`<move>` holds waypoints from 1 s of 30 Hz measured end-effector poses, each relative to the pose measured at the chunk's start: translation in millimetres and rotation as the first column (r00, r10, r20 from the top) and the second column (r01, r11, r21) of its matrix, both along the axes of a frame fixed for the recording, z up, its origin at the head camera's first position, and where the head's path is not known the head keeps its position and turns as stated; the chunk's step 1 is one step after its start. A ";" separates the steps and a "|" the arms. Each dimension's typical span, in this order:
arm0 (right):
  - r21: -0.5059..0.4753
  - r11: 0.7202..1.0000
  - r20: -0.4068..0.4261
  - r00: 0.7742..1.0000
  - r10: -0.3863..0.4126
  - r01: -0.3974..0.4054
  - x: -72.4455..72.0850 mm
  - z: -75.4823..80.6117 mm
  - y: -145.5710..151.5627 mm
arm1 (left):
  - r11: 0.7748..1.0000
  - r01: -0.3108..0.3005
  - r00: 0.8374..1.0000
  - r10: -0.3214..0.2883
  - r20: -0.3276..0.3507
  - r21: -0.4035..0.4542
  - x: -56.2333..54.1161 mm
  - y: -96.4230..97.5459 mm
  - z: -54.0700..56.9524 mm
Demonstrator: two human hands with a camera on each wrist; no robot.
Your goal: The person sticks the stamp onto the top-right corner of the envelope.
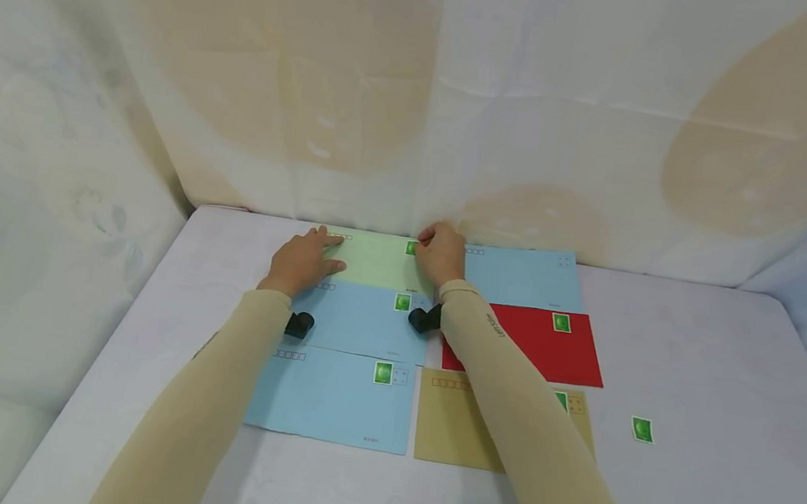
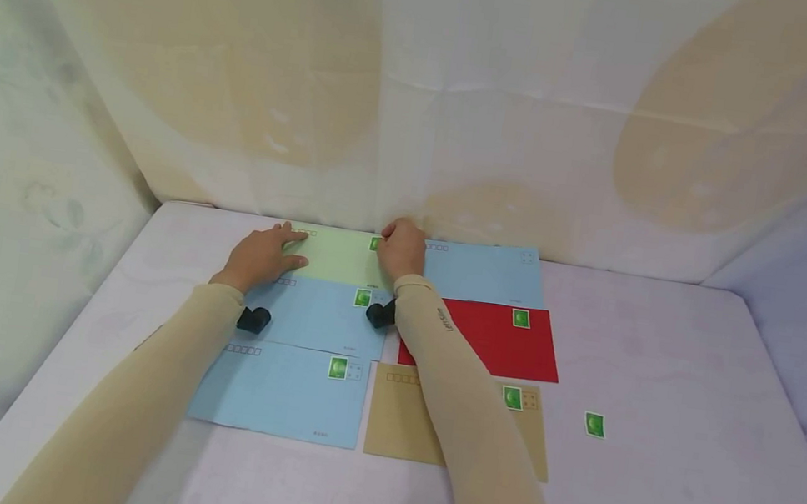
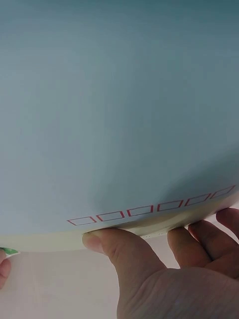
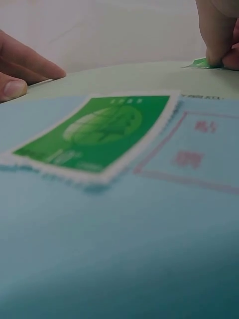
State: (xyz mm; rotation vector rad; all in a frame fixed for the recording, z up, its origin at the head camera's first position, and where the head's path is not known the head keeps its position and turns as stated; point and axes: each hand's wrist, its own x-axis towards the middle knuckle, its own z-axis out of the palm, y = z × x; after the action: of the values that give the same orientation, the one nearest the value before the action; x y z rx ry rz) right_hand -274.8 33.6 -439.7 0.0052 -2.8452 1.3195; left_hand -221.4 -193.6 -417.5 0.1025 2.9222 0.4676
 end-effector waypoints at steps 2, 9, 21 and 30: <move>0.000 1.000 -0.002 1.000 0.000 0.000 0.0 -0.3 0.0 | 1.000 0.002 1.000 -0.002 -0.001 -0.003 -0.3 -0.2 -0.3; 0.014 1.000 -0.017 1.000 -0.003 0.003 -0.9 -1.5 0.2 | 1.000 0.007 1.000 -0.007 -0.006 -0.009 -2.2 -0.5 -1.9; -0.001 1.000 -0.008 1.000 0.002 -0.002 -0.5 -2.4 -0.2 | 1.000 0.004 1.000 -0.004 -0.002 -0.005 -3.2 -0.4 -2.7; -0.015 1.000 0.005 1.000 0.017 -0.017 0.3 -0.9 1.2 | 1.000 0.009 1.000 -0.009 0.013 -0.004 -3.8 -1.0 -1.1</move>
State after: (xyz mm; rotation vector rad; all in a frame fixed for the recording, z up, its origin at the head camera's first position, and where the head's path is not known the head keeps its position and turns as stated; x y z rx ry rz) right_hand -274.6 34.9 -440.6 0.0264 -2.8460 1.3460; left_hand -225.2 -194.7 -418.6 0.1110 2.9092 0.4594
